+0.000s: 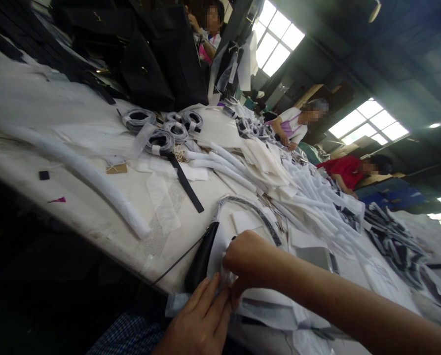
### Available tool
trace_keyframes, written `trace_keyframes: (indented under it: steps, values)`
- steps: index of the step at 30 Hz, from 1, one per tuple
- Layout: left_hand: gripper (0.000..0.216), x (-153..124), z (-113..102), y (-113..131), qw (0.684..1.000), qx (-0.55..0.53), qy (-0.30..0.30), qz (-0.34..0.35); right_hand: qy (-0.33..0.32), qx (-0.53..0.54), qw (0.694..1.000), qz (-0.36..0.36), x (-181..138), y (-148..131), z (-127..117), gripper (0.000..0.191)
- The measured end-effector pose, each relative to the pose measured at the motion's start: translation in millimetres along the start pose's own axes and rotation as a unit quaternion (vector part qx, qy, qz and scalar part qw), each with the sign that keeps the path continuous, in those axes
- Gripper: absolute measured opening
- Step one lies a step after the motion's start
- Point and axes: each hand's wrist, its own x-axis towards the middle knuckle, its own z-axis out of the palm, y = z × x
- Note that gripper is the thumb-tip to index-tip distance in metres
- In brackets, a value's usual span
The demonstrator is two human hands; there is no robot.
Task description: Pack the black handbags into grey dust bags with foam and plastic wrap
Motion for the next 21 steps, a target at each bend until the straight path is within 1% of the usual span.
trace_keyframes:
  steps: [3,5,6,8,11,14,16,18,19,21]
  values:
    - [0.033,-1.8,8.1,4.3,0.999,-0.001,0.047,-0.023,-0.011,0.009,1.000,0.008,3.7,14.7,1.1,0.056]
    - [0.031,-3.3,12.3,6.9,0.996,-0.003,0.076,-0.041,-0.007,0.026,0.999,0.024,7.0,23.6,5.3,0.059]
    - [0.030,-3.8,13.6,7.6,0.996,-0.003,0.082,-0.041,-0.001,0.039,0.999,0.032,8.9,27.7,8.2,0.060]
    - [0.031,-4.3,14.1,7.3,0.996,0.001,0.085,-0.037,0.015,0.103,0.994,0.037,12.4,35.7,15.5,0.057]
    - [0.035,-3.4,10.6,2.9,0.998,0.007,0.066,-0.017,0.049,0.225,0.973,0.029,13.7,47.0,28.3,0.049]
    - [0.037,-1.3,3.6,-2.3,1.000,0.014,0.024,0.012,0.086,0.291,0.952,0.019,3.7,52.5,38.8,0.041]
    - [0.036,0.0,-1.8,-4.0,1.000,0.013,-0.005,0.023,0.133,0.321,0.937,0.036,-9.9,48.4,43.2,0.030]
    - [0.035,0.6,-6.6,-4.3,0.999,0.010,-0.021,0.026,0.194,0.338,0.918,0.069,-24.6,37.2,46.5,0.022]
    - [0.035,0.7,-8.6,-4.1,0.999,0.008,-0.027,0.028,0.220,0.345,0.908,0.085,-30.5,30.1,48.4,0.023]
    - [0.036,0.6,-11.4,-3.9,0.999,0.007,-0.029,0.034,0.247,0.362,0.892,0.110,-36.2,17.0,53.2,0.037]
